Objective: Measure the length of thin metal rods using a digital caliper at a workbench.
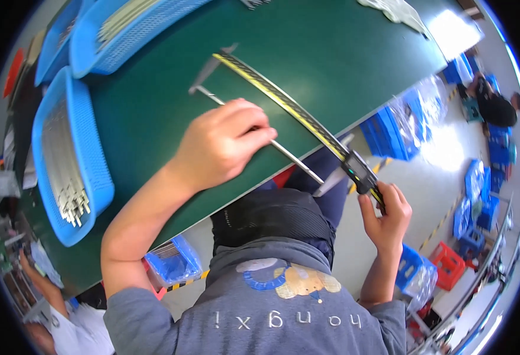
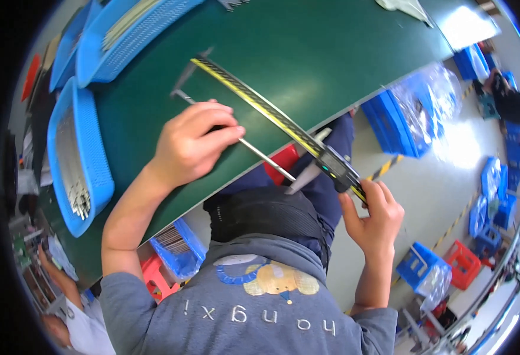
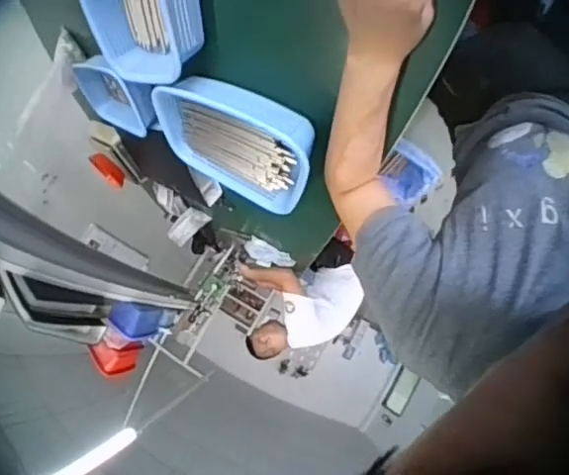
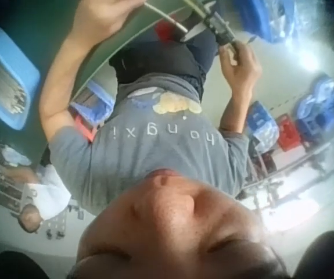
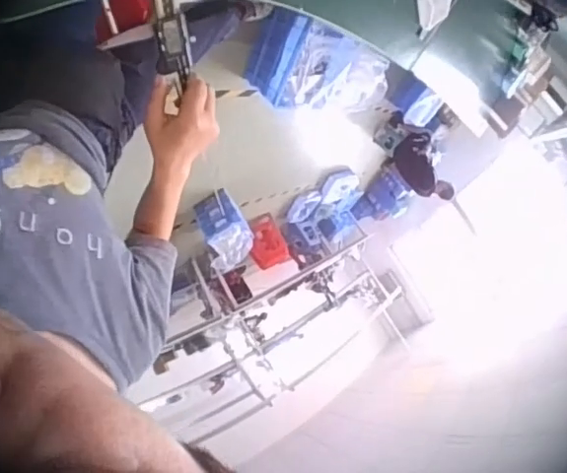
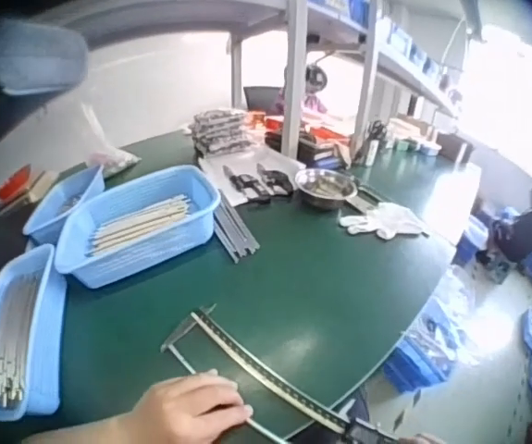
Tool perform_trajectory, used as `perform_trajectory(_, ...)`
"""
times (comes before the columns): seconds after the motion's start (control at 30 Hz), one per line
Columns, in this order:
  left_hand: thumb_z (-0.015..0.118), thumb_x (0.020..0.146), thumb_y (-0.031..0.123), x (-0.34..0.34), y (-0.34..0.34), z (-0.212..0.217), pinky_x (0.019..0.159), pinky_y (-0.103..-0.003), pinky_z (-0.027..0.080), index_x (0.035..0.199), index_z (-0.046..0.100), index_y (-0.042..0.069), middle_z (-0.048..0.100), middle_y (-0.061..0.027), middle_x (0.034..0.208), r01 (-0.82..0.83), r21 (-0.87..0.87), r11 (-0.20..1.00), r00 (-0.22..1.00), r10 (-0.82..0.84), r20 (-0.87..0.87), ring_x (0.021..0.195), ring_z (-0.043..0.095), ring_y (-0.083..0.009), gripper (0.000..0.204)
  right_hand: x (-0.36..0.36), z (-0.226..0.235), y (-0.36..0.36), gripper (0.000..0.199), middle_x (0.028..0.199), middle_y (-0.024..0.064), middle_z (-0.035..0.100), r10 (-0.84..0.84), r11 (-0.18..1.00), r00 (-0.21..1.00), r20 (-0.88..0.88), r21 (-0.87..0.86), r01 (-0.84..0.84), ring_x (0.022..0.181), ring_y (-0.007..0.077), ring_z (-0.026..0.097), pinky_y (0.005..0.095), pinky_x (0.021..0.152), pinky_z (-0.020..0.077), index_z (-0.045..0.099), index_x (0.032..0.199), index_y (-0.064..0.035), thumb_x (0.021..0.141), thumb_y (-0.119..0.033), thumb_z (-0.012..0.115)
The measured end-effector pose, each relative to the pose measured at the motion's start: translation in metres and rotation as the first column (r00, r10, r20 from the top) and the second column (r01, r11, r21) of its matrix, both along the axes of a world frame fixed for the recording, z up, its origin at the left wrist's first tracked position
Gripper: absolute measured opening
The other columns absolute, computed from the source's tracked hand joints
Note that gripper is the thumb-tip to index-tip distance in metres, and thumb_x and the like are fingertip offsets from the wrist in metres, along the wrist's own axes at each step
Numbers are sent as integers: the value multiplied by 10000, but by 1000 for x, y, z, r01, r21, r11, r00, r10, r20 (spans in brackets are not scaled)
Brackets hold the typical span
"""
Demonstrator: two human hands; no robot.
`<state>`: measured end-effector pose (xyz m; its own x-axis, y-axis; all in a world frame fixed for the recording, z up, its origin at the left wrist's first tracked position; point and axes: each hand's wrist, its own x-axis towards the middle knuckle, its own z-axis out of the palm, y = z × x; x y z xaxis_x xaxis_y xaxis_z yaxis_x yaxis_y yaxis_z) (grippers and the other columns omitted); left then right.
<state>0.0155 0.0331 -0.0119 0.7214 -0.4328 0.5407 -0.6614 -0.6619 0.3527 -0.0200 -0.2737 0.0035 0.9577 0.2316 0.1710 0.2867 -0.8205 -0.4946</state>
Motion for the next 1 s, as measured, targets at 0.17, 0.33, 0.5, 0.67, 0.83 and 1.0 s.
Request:
perform_trajectory(0.17,693,656,6,3,2,-1,643,-327,519,808,668,50,590,-56,815,1,25,1000,999,-2,50,790,616,-243,160,2,-5,1,272,626,63,545,-21,1000,999,45,15,20,493,176,544,274,457,423,605,826,-32,679,-177,782)
perform_trajectory(0.33,685,638,-12,3,1,-1,676,-343,530,814,669,47,600,-59,822,18,27,999,998,-19,57,798,620,-252,187,1,-8,-2,282,633,60,559,-15,1000,998,62,11,14,489,184,550,277,452,425,609,817,-39,673,-203,787)
perform_trajectory(0.5,689,618,-22,0,1,1,687,-349,533,827,670,46,603,-59,824,16,40,999,999,-18,45,808,622,-257,221,0,-8,-2,289,642,61,572,-21,1000,998,56,0,21,493,193,556,282,454,428,611,801,-39,664,-217,793)
perform_trajectory(0.67,693,618,-23,2,1,2,685,-348,533,832,672,47,604,-58,822,23,38,999,999,-25,41,808,623,-258,226,2,-10,-1,265,588,47,488,-23,999,996,86,45,19,460,120,438,251,434,350,603,787,-12,658,-161,780)
perform_trajectory(0.83,701,648,-9,2,1,3,694,-354,536,837,675,50,611,-63,827,31,40,999,999,-32,35,814,629,-259,199,2,-9,-1,275,579,43,489,-16,1000,995,100,17,14,446,129,437,258,427,345,597,762,-26,649,-188,788)
perform_trajectory(1.0,685,658,13,0,5,8,819,-420,529,941,694,51,637,-89,924,-8,73,997,1000,6,29,886,636,-279,285,2,-8,1,304,627,40,575,-59,997,996,72,-38,62,504,200,573,293,461,442,603,742,-72,653,-290,796)
